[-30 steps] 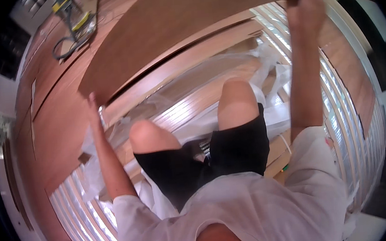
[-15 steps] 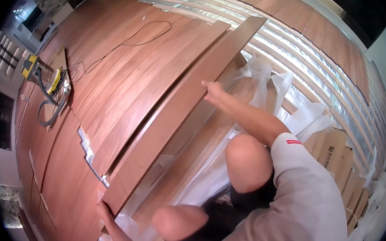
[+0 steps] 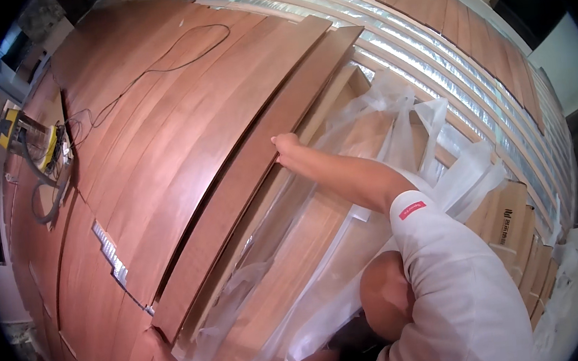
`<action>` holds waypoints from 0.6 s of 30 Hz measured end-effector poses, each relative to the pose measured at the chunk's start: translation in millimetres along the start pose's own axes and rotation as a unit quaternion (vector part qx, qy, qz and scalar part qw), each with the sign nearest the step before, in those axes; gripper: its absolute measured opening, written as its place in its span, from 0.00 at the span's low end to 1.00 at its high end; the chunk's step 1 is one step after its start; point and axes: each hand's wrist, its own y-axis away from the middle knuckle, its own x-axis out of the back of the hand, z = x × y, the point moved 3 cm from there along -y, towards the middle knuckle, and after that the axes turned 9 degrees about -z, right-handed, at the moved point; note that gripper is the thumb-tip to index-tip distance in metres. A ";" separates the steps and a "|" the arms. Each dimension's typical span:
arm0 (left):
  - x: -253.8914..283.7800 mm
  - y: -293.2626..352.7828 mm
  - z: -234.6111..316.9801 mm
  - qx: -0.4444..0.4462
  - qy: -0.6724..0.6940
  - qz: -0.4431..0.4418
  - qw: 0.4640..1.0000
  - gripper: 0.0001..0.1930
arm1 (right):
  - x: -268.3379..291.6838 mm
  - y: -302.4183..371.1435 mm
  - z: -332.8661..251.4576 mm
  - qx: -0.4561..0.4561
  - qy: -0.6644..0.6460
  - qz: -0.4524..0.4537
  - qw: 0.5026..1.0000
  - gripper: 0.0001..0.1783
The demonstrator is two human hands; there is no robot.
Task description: The person unwraps wooden flooring boards from plastic packaging and positions them onto a prepared floor surface.
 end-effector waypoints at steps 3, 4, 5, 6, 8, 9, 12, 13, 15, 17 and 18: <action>-4.3 -25.8 -18.4 0.024 0.072 -0.046 0.996 0.16 | 3.1 -24.9 18.5 0.004 0.040 0.031 0.999 0.13; -12.3 -30.9 -23.0 0.033 0.111 -0.070 0.991 0.16 | 10.2 -36.4 24.7 0.015 0.039 0.039 0.998 0.12; -21.7 -33.7 -17.0 -0.012 0.025 -0.024 0.999 0.15 | 17.4 -47.2 31.0 0.026 0.039 0.049 0.998 0.11; -33.5 -32.8 -12.1 0.002 0.043 -0.045 0.998 0.14 | 20.2 -54.4 33.3 0.013 0.055 0.029 0.998 0.11; -56.9 -12.8 2.9 0.038 0.073 -0.095 0.992 0.14 | 35.4 -63.0 33.6 -0.020 0.086 -0.001 0.996 0.11; -47.5 -21.4 -4.4 -0.040 -0.002 -0.072 0.997 0.13 | 19.4 -62.2 35.1 -0.019 0.095 -0.007 0.995 0.10; -32.7 -34.6 -36.8 0.036 0.110 -0.093 0.989 0.12 | -13.3 -44.0 35.8 -0.036 0.281 0.008 0.959 0.10; -39.0 -35.3 -35.7 0.025 0.084 -0.106 0.991 0.12 | -10.6 -42.5 34.0 -0.034 0.297 -0.009 0.954 0.12; -47.0 -29.7 -13.3 0.004 0.030 -0.130 0.991 0.12 | -0.1 -39.7 28.4 -0.036 0.333 -0.021 0.942 0.13; -43.4 -33.9 -5.6 -0.035 -0.015 -0.092 0.995 0.12 | -1.1 -30.8 24.8 -0.038 0.352 -0.067 0.933 0.18; -37.8 -35.7 -8.2 -0.052 -0.037 -0.070 0.995 0.12 | -9.4 -18.6 20.9 -0.047 0.475 -0.092 0.874 0.19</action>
